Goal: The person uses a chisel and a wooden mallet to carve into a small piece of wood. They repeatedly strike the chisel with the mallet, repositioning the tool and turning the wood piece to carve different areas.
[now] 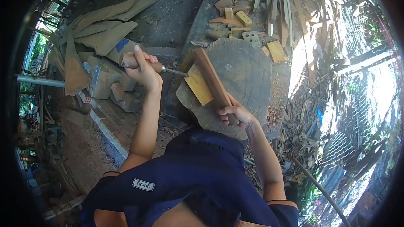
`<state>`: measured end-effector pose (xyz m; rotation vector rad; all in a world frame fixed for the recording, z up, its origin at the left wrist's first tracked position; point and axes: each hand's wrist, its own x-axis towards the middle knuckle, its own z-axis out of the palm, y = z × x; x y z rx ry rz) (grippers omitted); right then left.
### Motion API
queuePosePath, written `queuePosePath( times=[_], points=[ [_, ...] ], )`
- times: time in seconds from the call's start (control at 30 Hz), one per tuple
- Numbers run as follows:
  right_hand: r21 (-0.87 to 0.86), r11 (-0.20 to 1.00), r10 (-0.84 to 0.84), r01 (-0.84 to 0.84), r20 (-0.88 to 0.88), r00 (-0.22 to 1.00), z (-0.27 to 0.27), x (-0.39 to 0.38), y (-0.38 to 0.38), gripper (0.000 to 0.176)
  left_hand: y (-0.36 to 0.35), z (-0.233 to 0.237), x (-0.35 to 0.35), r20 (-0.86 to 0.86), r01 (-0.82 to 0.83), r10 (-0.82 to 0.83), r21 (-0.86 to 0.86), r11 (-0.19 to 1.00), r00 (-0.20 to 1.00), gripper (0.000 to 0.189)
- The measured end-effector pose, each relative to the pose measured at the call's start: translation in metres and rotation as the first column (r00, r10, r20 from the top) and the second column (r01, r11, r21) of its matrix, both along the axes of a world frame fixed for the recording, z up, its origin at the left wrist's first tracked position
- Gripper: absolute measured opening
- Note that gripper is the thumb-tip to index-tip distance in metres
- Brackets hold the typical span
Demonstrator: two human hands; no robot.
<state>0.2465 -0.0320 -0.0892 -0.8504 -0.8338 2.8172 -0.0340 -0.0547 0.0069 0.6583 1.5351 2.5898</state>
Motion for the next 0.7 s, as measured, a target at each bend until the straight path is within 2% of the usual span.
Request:
queuePosePath(
  times=[0.2,0.27,0.7],
  points=[
    [-0.089,0.994,-0.073,0.062,-0.118,0.990,-0.018,0.001,0.002,0.089,0.003,0.000,-0.001,0.002,0.019,-0.019,-0.016,1.000,1.000,0.028],
    [-0.022,0.996,-0.087,0.086,-0.063,0.994,-0.020,0.001,0.004,0.085,0.003,-0.002,-0.001,0.004,0.024,-0.024,-0.027,0.999,1.000,0.028],
    [-0.005,0.994,-0.112,0.112,-0.008,0.994,-0.017,-0.001,0.001,0.080,-0.001,-0.004,0.002,-0.049,0.083,-0.088,-0.096,0.992,0.995,0.026]
  ],
)
